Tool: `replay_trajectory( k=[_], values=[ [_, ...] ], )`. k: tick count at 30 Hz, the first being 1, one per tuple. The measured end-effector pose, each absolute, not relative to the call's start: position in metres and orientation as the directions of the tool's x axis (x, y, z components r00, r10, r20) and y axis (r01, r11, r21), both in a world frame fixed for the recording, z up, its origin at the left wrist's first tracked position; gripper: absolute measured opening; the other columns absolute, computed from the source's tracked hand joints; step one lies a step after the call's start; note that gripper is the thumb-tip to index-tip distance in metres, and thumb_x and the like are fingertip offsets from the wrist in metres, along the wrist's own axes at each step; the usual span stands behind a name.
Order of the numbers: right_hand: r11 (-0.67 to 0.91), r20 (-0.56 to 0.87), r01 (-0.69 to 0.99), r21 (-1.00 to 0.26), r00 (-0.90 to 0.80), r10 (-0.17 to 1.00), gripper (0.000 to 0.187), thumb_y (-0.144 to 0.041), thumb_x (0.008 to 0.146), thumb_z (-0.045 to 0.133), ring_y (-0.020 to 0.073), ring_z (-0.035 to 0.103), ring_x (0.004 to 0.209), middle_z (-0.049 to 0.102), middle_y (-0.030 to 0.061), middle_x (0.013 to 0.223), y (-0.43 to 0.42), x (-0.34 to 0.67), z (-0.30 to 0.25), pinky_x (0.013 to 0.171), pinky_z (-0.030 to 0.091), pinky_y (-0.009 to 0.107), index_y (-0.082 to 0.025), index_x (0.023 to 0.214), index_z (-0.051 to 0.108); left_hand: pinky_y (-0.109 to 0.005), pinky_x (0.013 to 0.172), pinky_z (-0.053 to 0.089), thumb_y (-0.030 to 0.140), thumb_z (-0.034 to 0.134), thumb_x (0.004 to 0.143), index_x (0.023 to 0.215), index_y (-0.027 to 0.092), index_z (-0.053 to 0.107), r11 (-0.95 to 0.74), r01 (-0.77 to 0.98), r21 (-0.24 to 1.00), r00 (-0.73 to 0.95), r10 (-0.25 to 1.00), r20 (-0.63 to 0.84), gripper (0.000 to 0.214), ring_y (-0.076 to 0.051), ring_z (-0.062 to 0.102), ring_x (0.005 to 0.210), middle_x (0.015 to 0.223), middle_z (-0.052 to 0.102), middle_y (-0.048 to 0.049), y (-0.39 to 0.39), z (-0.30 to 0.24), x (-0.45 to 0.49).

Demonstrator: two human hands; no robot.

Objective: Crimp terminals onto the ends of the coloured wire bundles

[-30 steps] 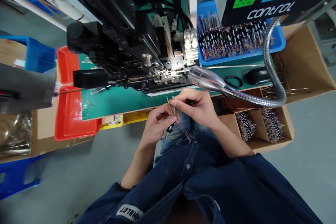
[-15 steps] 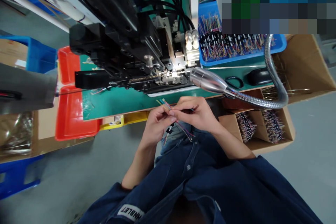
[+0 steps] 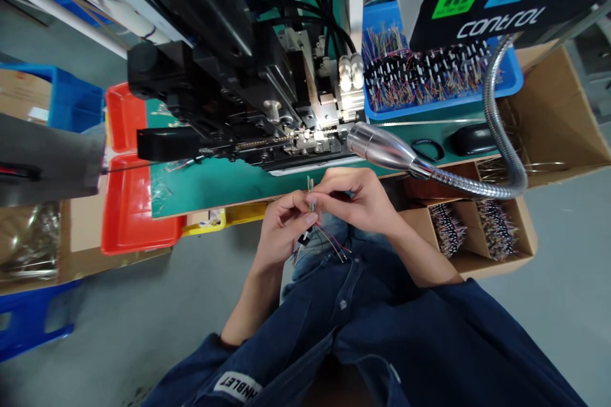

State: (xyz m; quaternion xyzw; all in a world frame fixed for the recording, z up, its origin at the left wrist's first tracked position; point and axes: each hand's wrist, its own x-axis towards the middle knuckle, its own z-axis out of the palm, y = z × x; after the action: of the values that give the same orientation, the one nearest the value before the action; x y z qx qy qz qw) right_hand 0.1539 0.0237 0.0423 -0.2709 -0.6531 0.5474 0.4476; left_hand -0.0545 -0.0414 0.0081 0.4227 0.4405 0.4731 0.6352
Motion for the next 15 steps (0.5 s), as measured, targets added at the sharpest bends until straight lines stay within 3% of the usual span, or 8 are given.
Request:
replay_trajectory(
  k=[5, 9, 12, 15],
  values=[
    [0.255, 0.276, -0.105, -0.961, -0.367, 0.888, 0.024, -0.037, 0.108, 0.085, 0.0170, 0.067, 0.071, 0.079, 0.0030, 0.079, 0.026, 0.150, 0.046, 0.067, 0.052, 0.033, -0.023, 0.089, 0.090, -0.035, 0.087, 0.057, 0.038, 0.094, 0.096, 0.090, 0.024, 0.078, 0.096, -0.109, 0.989, 0.196, 0.978, -0.074, 0.022, -0.020, 0.073, 0.085, 0.088, 0.080, -0.0019, -0.039, 0.021, -0.055],
    [0.313, 0.334, -0.115, -0.943, -0.345, 0.877, 0.025, -0.039, 0.106, 0.088, 0.0156, 0.063, 0.067, 0.077, 0.0031, 0.075, 0.027, 0.147, 0.048, 0.063, 0.048, 0.032, -0.021, 0.088, 0.090, -0.032, 0.084, 0.058, 0.035, 0.096, 0.095, 0.094, 0.025, 0.080, 0.002, 0.019, 1.000, 0.104, 0.995, -0.004, 0.019, -0.019, 0.075, 0.083, 0.088, 0.082, -0.0001, -0.035, 0.025, -0.054],
    [0.317, 0.340, -0.123, -0.940, -0.307, 0.889, 0.015, -0.035, 0.105, 0.089, 0.0153, 0.064, 0.068, 0.078, 0.0030, 0.078, 0.029, 0.148, 0.047, 0.062, 0.047, 0.031, -0.022, 0.106, 0.094, -0.031, 0.078, 0.060, 0.038, 0.096, 0.095, 0.089, 0.024, 0.077, -0.026, -0.065, 0.998, 0.029, 0.999, 0.028, 0.024, -0.018, 0.077, 0.078, 0.084, 0.082, 0.0001, -0.030, 0.021, -0.050],
    [0.253, 0.289, -0.153, -0.955, -0.316, 0.904, 0.020, -0.031, 0.104, 0.088, 0.0147, 0.067, 0.069, 0.080, 0.0022, 0.082, 0.029, 0.148, 0.046, 0.061, 0.048, 0.029, -0.023, 0.122, 0.094, -0.029, 0.075, 0.063, 0.037, 0.095, 0.097, 0.089, 0.024, 0.074, -0.015, -0.231, 0.973, -0.023, 1.000, 0.010, 0.027, -0.018, 0.081, 0.076, 0.084, 0.083, 0.0001, -0.026, 0.016, -0.044]
  ],
)
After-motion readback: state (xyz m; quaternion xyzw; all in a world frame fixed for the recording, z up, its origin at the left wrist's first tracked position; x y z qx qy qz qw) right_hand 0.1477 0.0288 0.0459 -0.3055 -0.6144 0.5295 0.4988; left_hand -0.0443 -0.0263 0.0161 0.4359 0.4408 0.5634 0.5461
